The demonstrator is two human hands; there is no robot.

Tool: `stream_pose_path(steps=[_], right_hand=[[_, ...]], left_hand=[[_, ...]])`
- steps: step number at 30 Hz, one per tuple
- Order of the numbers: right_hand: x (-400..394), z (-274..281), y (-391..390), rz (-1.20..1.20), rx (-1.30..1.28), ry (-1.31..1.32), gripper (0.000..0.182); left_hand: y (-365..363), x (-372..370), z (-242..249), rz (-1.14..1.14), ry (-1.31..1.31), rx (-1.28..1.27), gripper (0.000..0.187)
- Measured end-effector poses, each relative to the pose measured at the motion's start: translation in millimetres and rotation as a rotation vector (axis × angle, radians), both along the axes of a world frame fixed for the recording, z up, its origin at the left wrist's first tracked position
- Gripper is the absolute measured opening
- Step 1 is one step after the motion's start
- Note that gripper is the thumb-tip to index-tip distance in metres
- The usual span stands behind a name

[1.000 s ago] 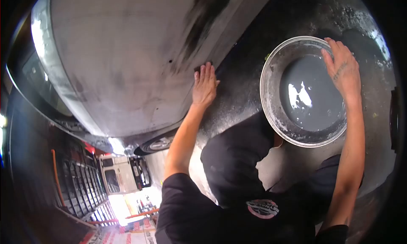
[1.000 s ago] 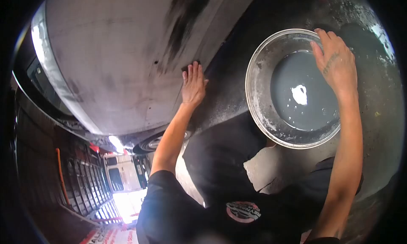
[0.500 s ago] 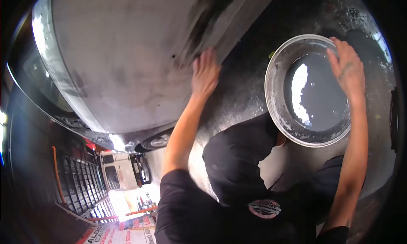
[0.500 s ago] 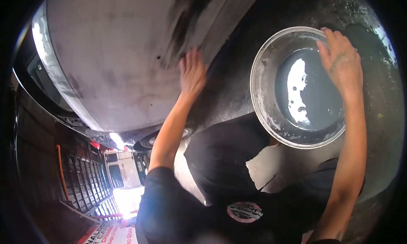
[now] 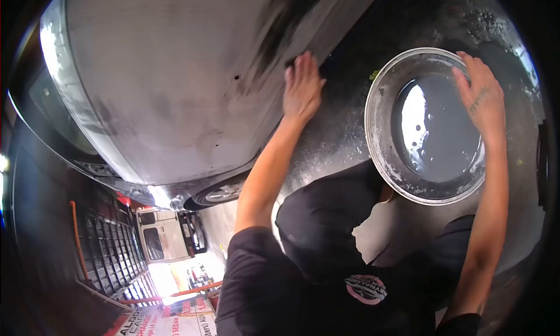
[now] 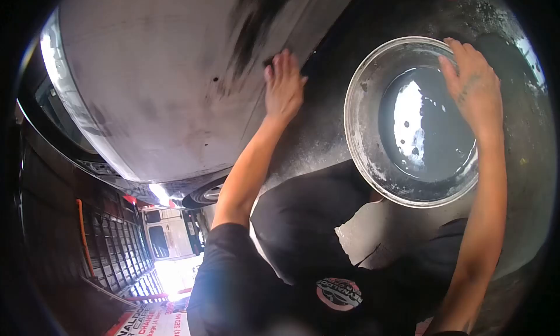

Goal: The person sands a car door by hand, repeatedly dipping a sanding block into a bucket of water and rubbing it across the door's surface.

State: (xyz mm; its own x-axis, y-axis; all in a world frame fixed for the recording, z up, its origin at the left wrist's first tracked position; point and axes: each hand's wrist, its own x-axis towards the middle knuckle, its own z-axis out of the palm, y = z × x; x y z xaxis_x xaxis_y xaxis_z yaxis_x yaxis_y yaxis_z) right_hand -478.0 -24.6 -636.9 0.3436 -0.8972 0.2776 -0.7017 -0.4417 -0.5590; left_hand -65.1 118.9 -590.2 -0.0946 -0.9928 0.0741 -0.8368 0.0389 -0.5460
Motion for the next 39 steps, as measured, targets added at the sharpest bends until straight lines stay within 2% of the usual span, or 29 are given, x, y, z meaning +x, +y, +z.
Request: stream_pose_path(steps=[3, 5, 7, 10, 12, 15, 16, 19, 20, 21, 23, 26, 27, 30, 31, 32, 33, 35, 36, 39], right_hand=[[1, -5, 1, 0.011, -0.014, -0.064, 0.039], [1, -3, 0, 0.002, -0.03, -0.096, 0.039], [-1, -1, 0, -0.015, -0.074, 0.009, 0.037], [2, 9, 2, -0.023, 0.019, 0.007, 0.036], [-2, 1, -1, -0.032, -0.011, -0.02, 0.036], [-2, -4, -4, -0.005, -0.04, -0.068, 0.037], [-2, -4, -2, 0.004, -0.036, -0.086, 0.037], [-2, -6, -3, 0.013, -0.057, -0.061, 0.036], [-5, -3, -2, -0.012, -0.063, -0.061, 0.036], [-2, 3, 1, -0.036, -0.047, -0.02, 0.036], [2, 9, 3, -0.029, -0.032, 0.011, 0.036], [-3, 1, 3, 0.011, -0.04, -0.002, 0.038], [-3, -1, -1, -0.003, -0.011, -0.039, 0.039], [-2, -3, -3, -0.004, 0.031, -0.065, 0.041], [-5, -1, -3, -0.006, 0.038, -0.062, 0.041], [-4, -1, -2, -0.009, -0.002, -0.076, 0.04], [-2, 1, 1, -0.032, 0.001, -0.08, 0.04], [0, 10, 2, -0.023, 0.02, 0.011, 0.038], [2, 14, 3, -0.026, 0.009, 0.019, 0.037], [2, 9, 3, -0.034, -0.044, 0.021, 0.036]], left_hand=[[-5, 2, -3, -0.102, 0.015, -0.039, 0.065], [55, 37, 1, -0.039, -0.047, 0.019, 0.067], [106, 75, 5, 0.045, -0.085, 0.088, 0.068], [68, 47, 11, 0.008, -0.027, 0.058, 0.069], [-13, 3, 5, -0.039, 0.018, 0.01, 0.069], [-14, 0, 0, -0.072, 0.063, -0.042, 0.068], [2, 6, 2, -0.083, 0.064, -0.041, 0.068], [108, 67, 21, 0.154, -0.024, 0.132, 0.068], [138, 90, 28, 0.139, -0.139, 0.146, 0.069], [144, 103, 36, -0.003, -0.269, 0.106, 0.069], [85, 70, 60, 0.036, -0.159, 0.17, 0.069], [-47, -14, 67, -0.218, -0.205, -0.033, 0.067], [-66, -22, 69, -0.277, -0.216, -0.092, 0.066], [-7, 12, 92, -0.224, -0.275, 0.039, 0.066], [43, 41, 98, -0.122, -0.379, 0.096, 0.068], [99, 65, 105, 0.044, -0.33, 0.123, 0.057], [154, 99, 110, 0.105, -0.366, 0.124, 0.057], [175, 118, 126, 0.044, -0.313, 0.132, 0.057], [173, 109, 125, 0.064, -0.312, 0.137, 0.057], [41, 47, 106, -0.076, -0.361, 0.055, 0.064]])
